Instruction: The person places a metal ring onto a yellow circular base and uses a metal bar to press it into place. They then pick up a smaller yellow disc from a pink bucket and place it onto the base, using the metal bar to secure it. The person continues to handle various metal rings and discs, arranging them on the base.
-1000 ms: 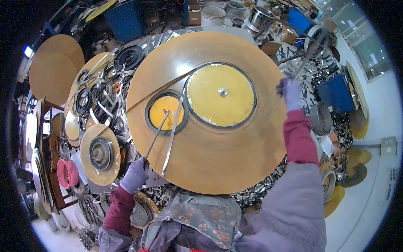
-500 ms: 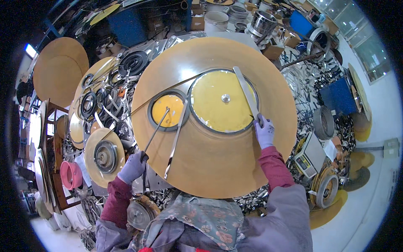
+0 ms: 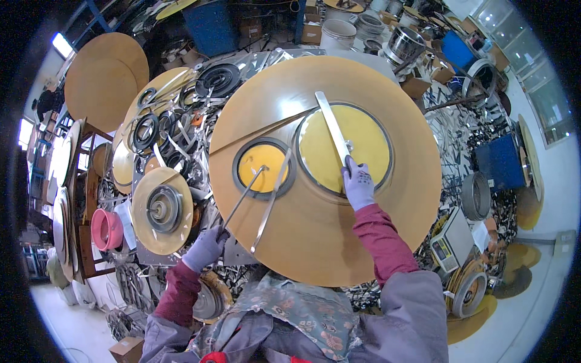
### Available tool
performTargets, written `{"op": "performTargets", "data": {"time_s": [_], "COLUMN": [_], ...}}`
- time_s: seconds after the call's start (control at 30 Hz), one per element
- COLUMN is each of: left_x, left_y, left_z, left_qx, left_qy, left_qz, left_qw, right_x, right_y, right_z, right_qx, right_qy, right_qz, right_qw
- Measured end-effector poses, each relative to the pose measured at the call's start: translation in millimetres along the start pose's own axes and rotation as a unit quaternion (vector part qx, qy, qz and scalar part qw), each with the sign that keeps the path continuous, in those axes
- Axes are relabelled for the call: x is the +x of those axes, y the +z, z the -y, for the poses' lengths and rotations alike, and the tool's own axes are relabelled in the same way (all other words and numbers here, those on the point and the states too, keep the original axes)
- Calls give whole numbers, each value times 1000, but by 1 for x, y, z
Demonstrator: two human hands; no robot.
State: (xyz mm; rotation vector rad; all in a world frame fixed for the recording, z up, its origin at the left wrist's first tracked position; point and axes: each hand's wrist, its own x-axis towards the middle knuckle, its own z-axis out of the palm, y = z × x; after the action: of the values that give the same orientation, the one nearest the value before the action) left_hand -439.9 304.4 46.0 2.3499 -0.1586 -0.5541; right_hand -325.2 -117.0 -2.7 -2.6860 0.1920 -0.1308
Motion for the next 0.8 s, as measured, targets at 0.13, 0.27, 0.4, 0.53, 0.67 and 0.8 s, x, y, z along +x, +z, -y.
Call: {"op": "performTargets", "data": {"time_s": [0.13,0.27,0.4,0.53,0.67,0.8], "left_x": [-17,-22,-27,-29,-32,-33], "left_y": [13,18,20,23,23,27], "left_z": [6,1,-4,-12,-22,-20], "left_qx": [4,-16,-10,-14,-42,-26], "left_qy": [-7,-7,-5,-10,-13,-3], "left_qz": [-11,-6,-7,-5,1,-2], "left_qw": [1000,1000,1000,1000,999,1000], "right_x": [-4,-6,-7,-5,-4,-3], "right_y": [-1,-1,-2,-5,-3,-4], "right_z": [15,16,23,23,19,18], "right_qx": [-11,-2,-2,-1,-1,-5], "right_qy": [-10,-31,-26,-21,-37,-18], "right_qz": [1,-3,2,22,10,14], "right_qw": [1000,1000,1000,1000,999,1000]}}
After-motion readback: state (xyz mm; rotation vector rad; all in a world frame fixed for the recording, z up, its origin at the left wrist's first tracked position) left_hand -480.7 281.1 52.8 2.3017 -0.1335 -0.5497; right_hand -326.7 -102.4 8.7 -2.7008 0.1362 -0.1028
